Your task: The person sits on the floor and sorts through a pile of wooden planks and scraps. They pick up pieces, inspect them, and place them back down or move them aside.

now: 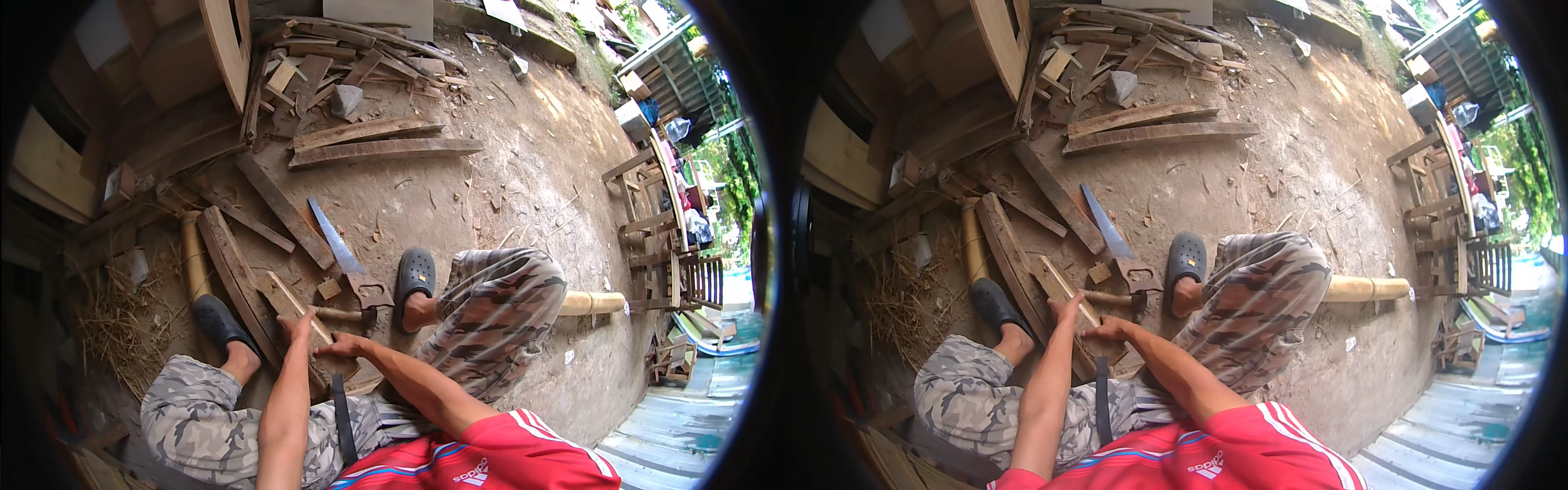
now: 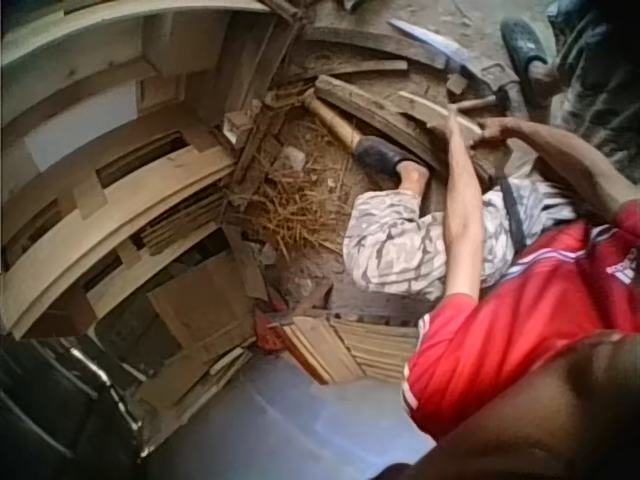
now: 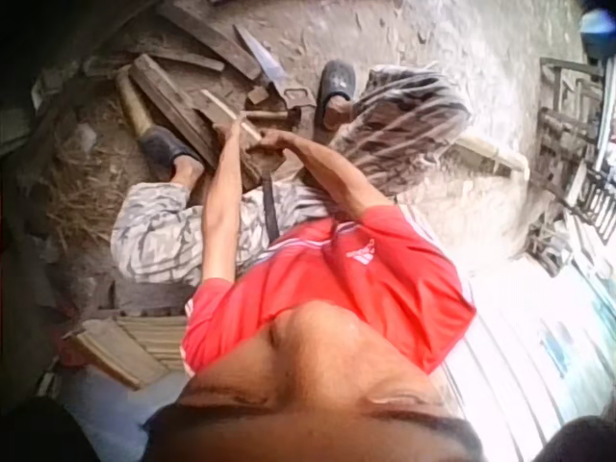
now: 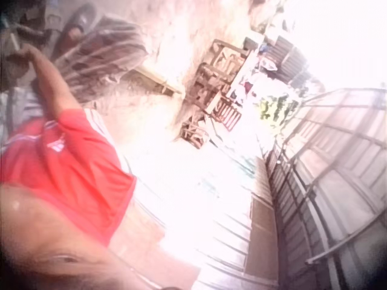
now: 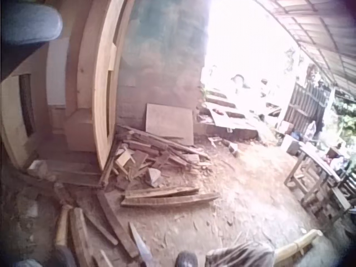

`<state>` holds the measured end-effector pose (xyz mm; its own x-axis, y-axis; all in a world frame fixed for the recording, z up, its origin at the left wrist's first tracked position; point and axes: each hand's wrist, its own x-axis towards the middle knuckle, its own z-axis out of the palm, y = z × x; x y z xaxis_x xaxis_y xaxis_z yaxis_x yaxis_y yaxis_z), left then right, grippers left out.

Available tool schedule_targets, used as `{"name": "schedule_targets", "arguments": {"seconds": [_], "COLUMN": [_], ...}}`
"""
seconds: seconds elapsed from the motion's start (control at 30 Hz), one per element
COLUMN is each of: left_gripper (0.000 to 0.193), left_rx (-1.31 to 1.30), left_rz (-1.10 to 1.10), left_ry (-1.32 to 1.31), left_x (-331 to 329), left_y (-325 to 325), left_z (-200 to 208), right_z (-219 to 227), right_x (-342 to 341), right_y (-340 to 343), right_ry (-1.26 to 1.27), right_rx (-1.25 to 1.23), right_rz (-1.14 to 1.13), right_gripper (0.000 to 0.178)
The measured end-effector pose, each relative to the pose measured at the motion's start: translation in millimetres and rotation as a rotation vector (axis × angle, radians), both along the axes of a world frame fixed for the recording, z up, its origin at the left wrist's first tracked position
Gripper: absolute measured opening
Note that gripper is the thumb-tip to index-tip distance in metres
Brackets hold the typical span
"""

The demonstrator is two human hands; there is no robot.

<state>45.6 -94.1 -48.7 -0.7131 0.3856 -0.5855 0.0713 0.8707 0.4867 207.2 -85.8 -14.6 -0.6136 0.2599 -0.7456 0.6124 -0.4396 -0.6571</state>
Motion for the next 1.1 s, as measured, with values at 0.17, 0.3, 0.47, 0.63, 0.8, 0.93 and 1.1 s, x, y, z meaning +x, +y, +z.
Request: {"name": "schedule_targets", "arguments": {"seconds": [0.17, 0.3, 0.47, 0.63, 0.8, 0.93, 1.1], "left_gripper": [0.116, 0.116, 0.121, 0.122, 0.119, 0.118, 0.119], "left_rx": [-0.100, -0.092, -0.042, -0.070, -0.154, -0.152, -0.315], "left_rz": [0.012, -0.012, -0.036, -0.002, -0.002, 0.033, -0.139], "left_ry": [0.123, 0.121, 0.108, 0.091, 0.169, 0.203, 0.281], "left_x": [1, 33, 28, 16, 29, 23, 25], "left_y": [-27, -21, -27, -31, -19, -16, -6], "left_z": [-18, 16, -3, -26, -1, 17, 15], "right_z": [7, -50, -33, -13, -10, -12, -12], "right_x": [-4, 7, 3, 4, 31, 44, 48], "right_y": [-11, -31, -22, -7, 4, 18, 22], "right_ry": [-0.062, -0.213, -0.182, -0.203, -0.285, -0.362, -0.400], "right_rx": [0.206, 0.404, 0.398, 0.410, 0.509, 0.532, 0.536], "right_rz": [0.192, 0.363, 0.477, 0.565, 0.370, 0.307, 0.313], "right_gripper": [0.094, 0.080, 0.065, 0.061, 0.059, 0.064, 0.060]}}
